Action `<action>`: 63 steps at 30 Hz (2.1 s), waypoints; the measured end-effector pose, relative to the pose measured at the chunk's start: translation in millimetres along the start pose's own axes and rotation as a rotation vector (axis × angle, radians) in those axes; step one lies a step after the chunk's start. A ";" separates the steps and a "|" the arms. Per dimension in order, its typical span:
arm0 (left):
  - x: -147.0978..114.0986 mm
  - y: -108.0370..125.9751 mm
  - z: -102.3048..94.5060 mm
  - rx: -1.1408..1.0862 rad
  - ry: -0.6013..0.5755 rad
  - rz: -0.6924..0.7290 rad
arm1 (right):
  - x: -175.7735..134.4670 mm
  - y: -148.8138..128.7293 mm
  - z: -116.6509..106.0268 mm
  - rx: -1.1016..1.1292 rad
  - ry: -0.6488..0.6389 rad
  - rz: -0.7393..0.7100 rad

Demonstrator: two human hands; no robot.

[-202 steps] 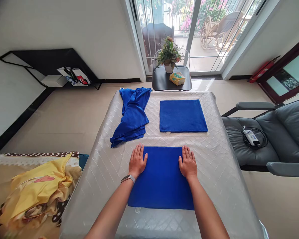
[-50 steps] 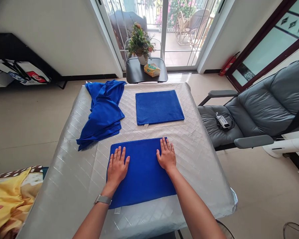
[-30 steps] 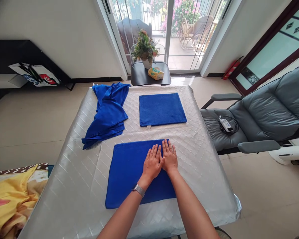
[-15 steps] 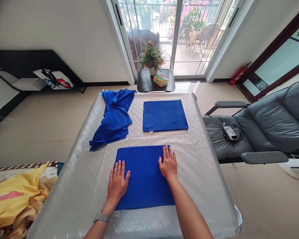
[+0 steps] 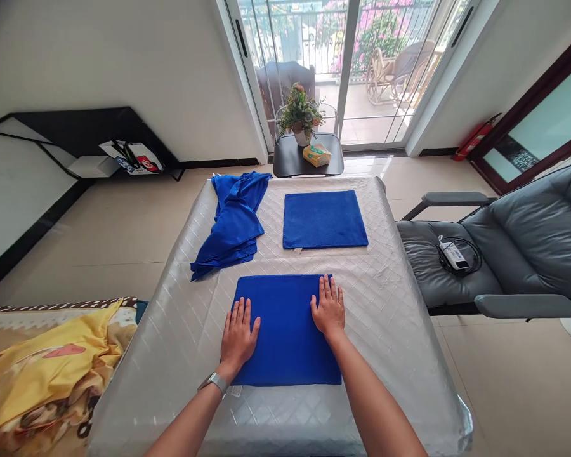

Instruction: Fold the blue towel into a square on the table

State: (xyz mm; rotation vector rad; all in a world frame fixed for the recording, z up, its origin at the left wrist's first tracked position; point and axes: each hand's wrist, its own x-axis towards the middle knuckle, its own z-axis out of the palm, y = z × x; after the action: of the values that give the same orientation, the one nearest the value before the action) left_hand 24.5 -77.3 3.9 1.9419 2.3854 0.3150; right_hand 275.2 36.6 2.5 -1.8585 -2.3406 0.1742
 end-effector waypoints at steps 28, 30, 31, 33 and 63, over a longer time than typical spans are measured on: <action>-1.4 -5.0 8.1 0.031 0.004 -0.011 | -74.9 -10.1 5.3 0.013 0.037 0.032; -0.7 -2.1 4.4 0.025 0.015 -0.013 | -74.5 -11.0 4.8 -0.002 0.032 0.041; 0.0 2.9 1.7 0.021 0.027 -0.002 | -74.3 -11.3 4.8 -0.011 0.031 0.044; 2.3 22.5 -3.8 0.000 0.041 0.072 | -74.0 -11.6 5.2 -0.027 0.033 0.045; -24.4 1.5 7.5 -0.068 -0.042 0.193 | -75.0 -10.8 3.9 -0.051 0.010 0.054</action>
State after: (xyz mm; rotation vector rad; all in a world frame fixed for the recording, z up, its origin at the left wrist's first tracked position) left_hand 32.3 -99.9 -5.3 2.1289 2.1368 0.3552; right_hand 280.8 -38.9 -2.6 -1.9428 -2.3102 0.1123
